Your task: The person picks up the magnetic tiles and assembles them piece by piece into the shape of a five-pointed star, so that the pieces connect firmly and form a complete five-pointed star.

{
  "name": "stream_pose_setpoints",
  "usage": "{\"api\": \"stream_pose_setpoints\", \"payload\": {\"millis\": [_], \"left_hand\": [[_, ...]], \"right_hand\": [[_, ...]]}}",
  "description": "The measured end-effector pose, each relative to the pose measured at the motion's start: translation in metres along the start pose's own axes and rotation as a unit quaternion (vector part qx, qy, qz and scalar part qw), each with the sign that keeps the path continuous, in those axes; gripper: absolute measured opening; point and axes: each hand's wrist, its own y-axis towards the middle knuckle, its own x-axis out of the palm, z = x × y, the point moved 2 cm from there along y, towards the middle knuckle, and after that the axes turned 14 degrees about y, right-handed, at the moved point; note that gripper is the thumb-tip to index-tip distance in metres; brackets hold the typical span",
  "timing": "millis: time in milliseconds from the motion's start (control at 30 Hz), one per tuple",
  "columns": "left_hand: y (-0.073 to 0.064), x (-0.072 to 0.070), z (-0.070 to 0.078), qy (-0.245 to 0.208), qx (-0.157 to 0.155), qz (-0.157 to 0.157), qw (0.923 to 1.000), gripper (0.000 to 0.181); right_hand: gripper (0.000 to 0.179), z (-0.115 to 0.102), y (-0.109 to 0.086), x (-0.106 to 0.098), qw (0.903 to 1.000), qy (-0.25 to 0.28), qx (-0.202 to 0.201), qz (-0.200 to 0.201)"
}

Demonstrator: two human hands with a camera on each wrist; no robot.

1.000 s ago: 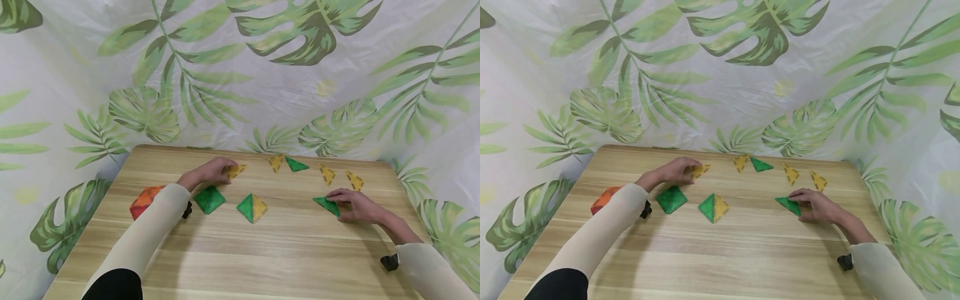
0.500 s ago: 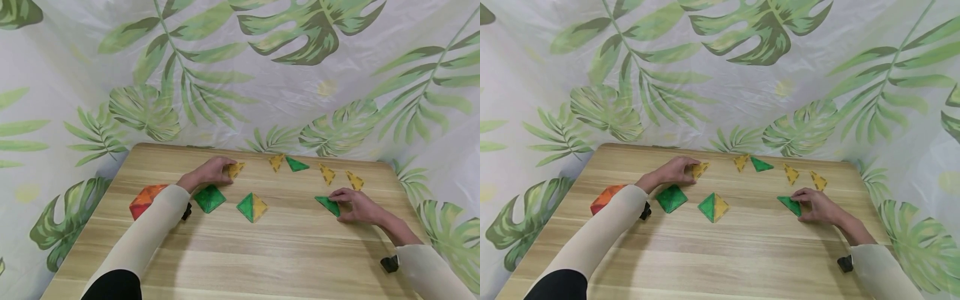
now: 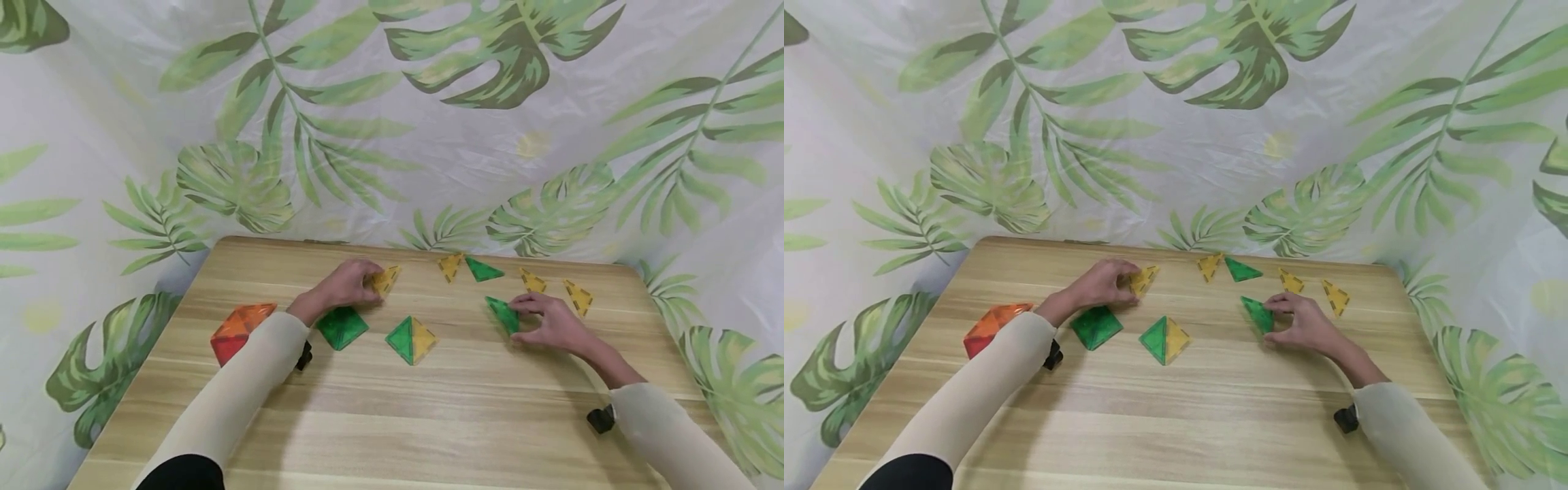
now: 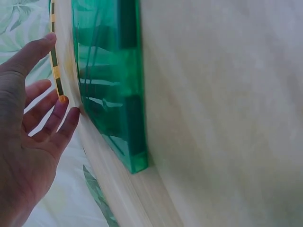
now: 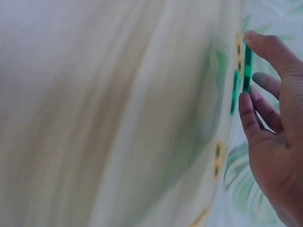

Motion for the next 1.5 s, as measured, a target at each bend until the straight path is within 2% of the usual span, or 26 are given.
{"api": "stream_pose_setpoints", "payload": {"millis": [333,533,800,1100,1333,1500], "left_hand": [[-0.012,0.003,0.008,0.032,-0.025,0.026,0.9988,0.056],[-0.017,0.004,0.009,0.049,-0.052,0.024,0.9972,0.057],[-0.018,0.005,0.011,0.053,-0.07,0.021,0.9959,0.055],[-0.017,0.007,0.009,0.056,-0.071,0.025,0.9956,0.052],[-0.016,0.008,0.01,0.06,-0.073,0.016,0.9954,0.05],[-0.015,0.008,0.011,0.069,-0.066,0.017,0.9952,0.05]], "right_hand": [[0.058,-0.031,0.065,0.037,0.9998,0.015,0.009,0.013],[0.057,-0.049,0.101,0.064,0.9996,0.023,0.002,0.014],[0.057,-0.058,0.138,0.09,0.9999,0.008,0.006,-0.007],[0.052,-0.062,0.162,0.114,0.9996,-0.021,-0.013,-0.012],[0.055,-0.069,0.169,0.126,0.9985,-0.054,0.008,-0.01],[0.059,-0.076,0.17,0.132,0.9985,-0.051,0.019,-0.004]]}}
